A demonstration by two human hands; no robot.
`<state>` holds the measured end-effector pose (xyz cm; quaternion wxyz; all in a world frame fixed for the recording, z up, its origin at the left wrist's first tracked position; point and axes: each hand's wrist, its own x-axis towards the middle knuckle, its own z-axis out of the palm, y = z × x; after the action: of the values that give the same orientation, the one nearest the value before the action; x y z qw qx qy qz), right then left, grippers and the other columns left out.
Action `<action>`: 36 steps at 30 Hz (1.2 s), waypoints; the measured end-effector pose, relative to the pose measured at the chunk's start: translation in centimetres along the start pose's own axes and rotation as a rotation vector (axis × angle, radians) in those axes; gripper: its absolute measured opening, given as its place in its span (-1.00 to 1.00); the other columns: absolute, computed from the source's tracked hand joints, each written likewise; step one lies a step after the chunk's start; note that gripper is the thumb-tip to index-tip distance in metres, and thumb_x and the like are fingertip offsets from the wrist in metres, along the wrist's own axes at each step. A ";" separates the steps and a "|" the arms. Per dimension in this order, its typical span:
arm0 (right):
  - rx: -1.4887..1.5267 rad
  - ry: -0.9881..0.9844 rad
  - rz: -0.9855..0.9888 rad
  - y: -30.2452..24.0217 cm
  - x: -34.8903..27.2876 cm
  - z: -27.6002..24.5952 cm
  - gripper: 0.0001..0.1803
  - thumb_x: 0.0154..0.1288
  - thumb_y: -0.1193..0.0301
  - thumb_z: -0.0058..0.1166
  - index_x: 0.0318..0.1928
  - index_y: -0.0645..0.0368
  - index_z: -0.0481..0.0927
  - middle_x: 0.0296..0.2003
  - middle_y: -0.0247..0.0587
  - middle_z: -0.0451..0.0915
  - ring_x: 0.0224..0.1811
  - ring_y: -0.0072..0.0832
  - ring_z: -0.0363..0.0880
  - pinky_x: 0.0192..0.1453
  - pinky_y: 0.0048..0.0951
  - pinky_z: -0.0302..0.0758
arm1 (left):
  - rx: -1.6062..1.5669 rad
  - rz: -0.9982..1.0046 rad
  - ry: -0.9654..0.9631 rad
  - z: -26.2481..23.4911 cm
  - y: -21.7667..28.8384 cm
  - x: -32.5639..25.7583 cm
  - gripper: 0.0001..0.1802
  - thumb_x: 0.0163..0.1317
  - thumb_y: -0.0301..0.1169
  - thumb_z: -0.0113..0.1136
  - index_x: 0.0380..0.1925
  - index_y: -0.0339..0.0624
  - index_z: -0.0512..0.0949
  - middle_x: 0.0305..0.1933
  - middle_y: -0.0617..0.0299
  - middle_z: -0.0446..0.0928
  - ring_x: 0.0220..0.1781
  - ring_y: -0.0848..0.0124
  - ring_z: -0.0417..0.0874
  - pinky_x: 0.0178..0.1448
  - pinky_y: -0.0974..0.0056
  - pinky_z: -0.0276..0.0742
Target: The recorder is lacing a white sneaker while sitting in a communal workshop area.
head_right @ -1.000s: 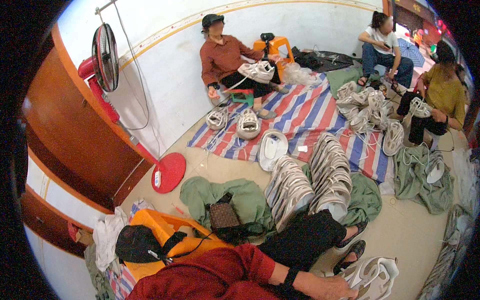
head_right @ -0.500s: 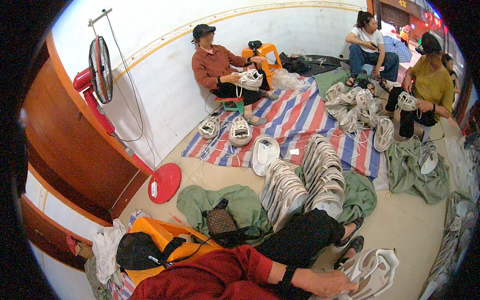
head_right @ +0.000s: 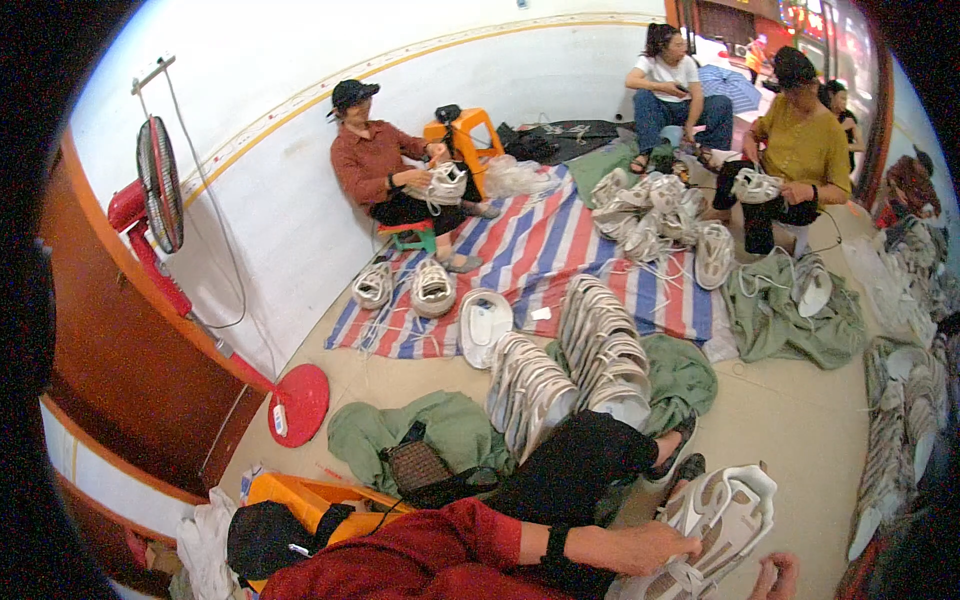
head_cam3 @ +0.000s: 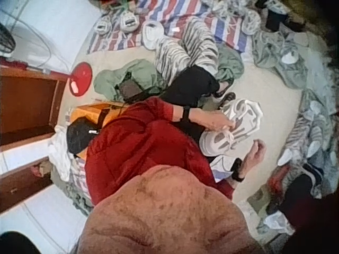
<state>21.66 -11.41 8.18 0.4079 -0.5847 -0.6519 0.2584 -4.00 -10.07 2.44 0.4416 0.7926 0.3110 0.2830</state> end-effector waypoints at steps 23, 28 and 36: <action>-0.105 -0.158 -0.489 -4.0 5.3 8.0 -0.71 -0.12 0.52 0.16 -0.28 0.15 0.46 -0.21 -0.10 0.55 -0.16 -0.13 0.48 -0.02 -0.16 0.34 | 0.630 0.359 -0.086 -6.3 3.5 -1.2 -0.51 -0.04 -0.37 0.22 -0.05 -0.18 0.37 0.02 0.06 0.34 0.15 0.14 0.38 0.18 0.04 0.33; -0.063 -0.151 -0.490 -3.5 5.4 8.2 -0.71 -0.12 0.52 0.15 -0.29 0.16 0.47 -0.20 -0.09 0.55 -0.16 -0.13 0.48 -0.02 -0.18 0.36 | 0.764 0.564 -0.055 -6.8 3.4 -0.5 -0.60 -0.01 -0.31 0.18 -0.15 -0.22 0.42 -0.01 0.04 0.34 0.22 0.12 0.34 0.39 -0.04 0.16; -0.086 -0.166 -0.463 -4.0 5.4 8.2 -0.72 -0.11 0.57 0.12 -0.28 0.18 0.47 -0.22 -0.06 0.54 -0.16 -0.11 0.48 -0.02 -0.17 0.37 | 0.715 0.699 -0.139 -7.3 3.0 1.7 -0.76 -0.06 -0.37 0.14 -0.39 -0.27 0.44 -0.20 0.06 0.35 0.06 0.15 0.40 0.32 0.01 0.24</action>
<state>12.67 -5.73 8.34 0.3762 -0.4135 -0.8100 0.1772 -7.44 -6.19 8.70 0.0411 0.9680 0.0746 0.2363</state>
